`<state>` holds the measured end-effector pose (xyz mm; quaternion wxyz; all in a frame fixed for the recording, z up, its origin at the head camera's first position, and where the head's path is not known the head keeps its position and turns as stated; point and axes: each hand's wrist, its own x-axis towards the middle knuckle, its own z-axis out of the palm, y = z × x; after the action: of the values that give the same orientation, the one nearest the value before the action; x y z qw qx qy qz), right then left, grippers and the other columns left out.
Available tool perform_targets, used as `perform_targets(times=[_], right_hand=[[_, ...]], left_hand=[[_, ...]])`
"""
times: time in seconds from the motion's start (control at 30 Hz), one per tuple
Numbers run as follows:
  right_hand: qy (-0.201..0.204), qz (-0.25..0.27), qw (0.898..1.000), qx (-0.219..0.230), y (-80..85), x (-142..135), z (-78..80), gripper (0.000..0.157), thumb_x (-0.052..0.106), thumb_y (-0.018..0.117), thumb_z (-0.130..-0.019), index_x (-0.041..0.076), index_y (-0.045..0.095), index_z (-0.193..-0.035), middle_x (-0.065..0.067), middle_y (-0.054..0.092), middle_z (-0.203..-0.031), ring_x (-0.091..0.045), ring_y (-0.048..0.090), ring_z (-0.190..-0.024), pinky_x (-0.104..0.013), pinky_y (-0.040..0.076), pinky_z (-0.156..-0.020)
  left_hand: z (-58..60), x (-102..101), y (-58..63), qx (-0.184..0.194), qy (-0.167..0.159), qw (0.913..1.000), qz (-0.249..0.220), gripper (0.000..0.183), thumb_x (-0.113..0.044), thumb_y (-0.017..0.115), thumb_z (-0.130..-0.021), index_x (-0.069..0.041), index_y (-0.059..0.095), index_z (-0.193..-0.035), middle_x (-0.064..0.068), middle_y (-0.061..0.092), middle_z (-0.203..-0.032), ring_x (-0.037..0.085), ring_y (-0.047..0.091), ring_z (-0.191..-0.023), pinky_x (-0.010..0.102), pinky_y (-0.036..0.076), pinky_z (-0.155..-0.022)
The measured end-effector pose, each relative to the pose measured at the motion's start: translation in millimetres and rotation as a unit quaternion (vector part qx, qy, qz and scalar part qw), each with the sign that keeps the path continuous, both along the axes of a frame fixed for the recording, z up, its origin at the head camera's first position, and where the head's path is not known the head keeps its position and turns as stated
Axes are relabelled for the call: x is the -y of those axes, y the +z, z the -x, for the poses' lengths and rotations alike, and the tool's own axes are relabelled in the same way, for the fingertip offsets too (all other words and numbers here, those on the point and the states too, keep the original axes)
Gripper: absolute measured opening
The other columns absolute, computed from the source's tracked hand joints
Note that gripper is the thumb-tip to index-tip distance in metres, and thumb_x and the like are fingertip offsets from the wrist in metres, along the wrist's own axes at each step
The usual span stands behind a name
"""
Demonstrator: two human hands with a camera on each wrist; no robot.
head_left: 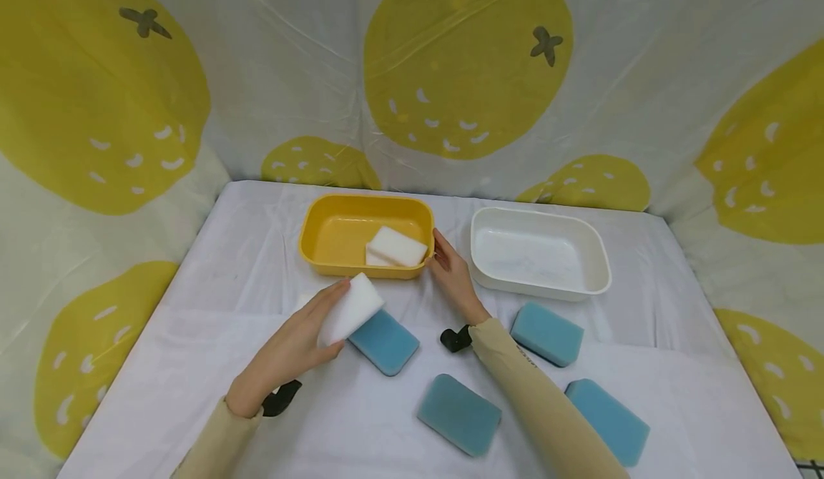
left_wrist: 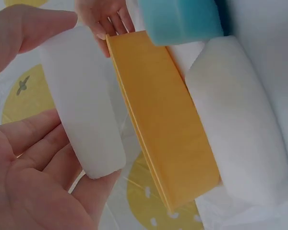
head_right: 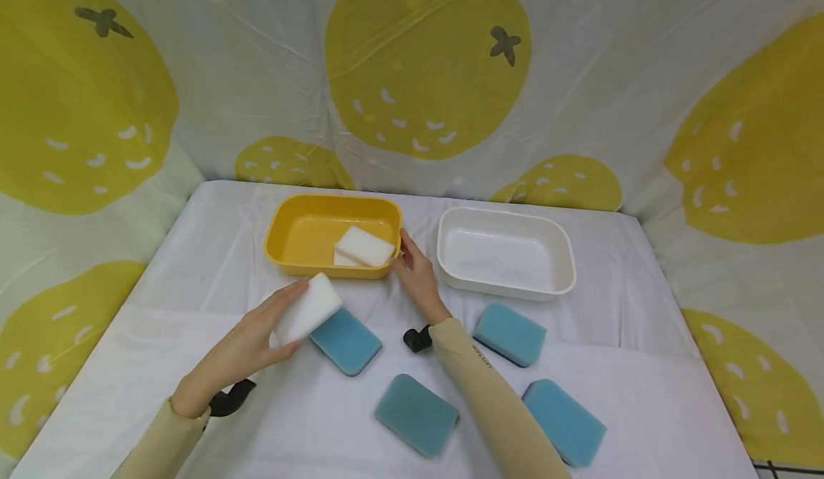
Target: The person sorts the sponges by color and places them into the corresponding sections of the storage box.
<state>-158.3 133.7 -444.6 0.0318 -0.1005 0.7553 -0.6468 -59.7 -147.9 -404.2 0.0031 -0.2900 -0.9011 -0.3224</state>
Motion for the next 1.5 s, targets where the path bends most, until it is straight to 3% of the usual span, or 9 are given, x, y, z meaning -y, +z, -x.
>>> perform_targets(times=[0.57,0.87,1.13,1.3,1.5], right_hand=[[-0.007,-0.012,1.0,0.007,-1.9,0,-1.0,0.057,0.0,0.049,-0.098,-0.003,0.024,-0.149,-0.018,0.027,-0.153,-0.03,0.032,-0.137,-0.032,0.03,-0.11],[-0.006,-0.019,1.0,0.007,-4.2,-1,-1.7,0.057,0.002,0.05,-0.098,-0.003,0.024,-0.149,-0.018,0.027,-0.152,-0.03,0.034,-0.136,-0.031,0.031,-0.109],[-0.012,-0.005,1.0,-0.002,-36.5,-5,11.6,0.059,0.012,0.053,-0.1,0.008,0.024,-0.152,-0.01,0.026,-0.154,-0.024,0.032,-0.138,-0.031,0.029,-0.11],[-0.012,-0.012,1.0,0.002,-31.9,-5,11.0,0.059,0.012,0.053,-0.1,0.008,0.024,-0.152,-0.008,0.027,-0.154,-0.022,0.032,-0.138,-0.028,0.03,-0.109],[0.001,0.001,1.0,0.0,-10.6,-3,2.8,0.058,0.005,0.051,-0.099,-0.002,0.023,-0.15,-0.019,0.025,-0.153,-0.032,0.03,-0.138,-0.037,0.028,-0.11]], left_hand=[[41.9,2,8.3,-0.032,0.01,0.9994,-0.001,0.085,-0.003,0.077,-0.079,0.004,0.027,-0.148,0.02,0.032,-0.149,0.034,0.037,-0.132,0.048,0.037,-0.104],[52.6,1,13.3,-0.029,0.016,0.9994,0.002,0.085,-0.001,0.077,-0.078,0.005,0.028,-0.147,0.022,0.032,-0.149,0.037,0.039,-0.13,0.05,0.039,-0.102],[64.4,0,17.2,-0.028,0.022,0.9994,0.003,0.084,-0.001,0.076,-0.08,0.005,0.026,-0.148,0.023,0.031,-0.149,0.038,0.038,-0.13,0.051,0.039,-0.101],[72.4,0,19.2,-0.021,0.033,0.9992,0.002,0.084,-0.002,0.074,-0.081,0.005,0.025,-0.148,0.024,0.029,-0.15,0.038,0.036,-0.131,0.052,0.038,-0.101],[81.0,2,21.6,-0.024,0.047,0.9986,0.003,0.081,-0.004,0.073,-0.081,0.007,0.027,-0.147,0.025,0.029,-0.149,0.039,0.038,-0.13,0.052,0.04,-0.099]])
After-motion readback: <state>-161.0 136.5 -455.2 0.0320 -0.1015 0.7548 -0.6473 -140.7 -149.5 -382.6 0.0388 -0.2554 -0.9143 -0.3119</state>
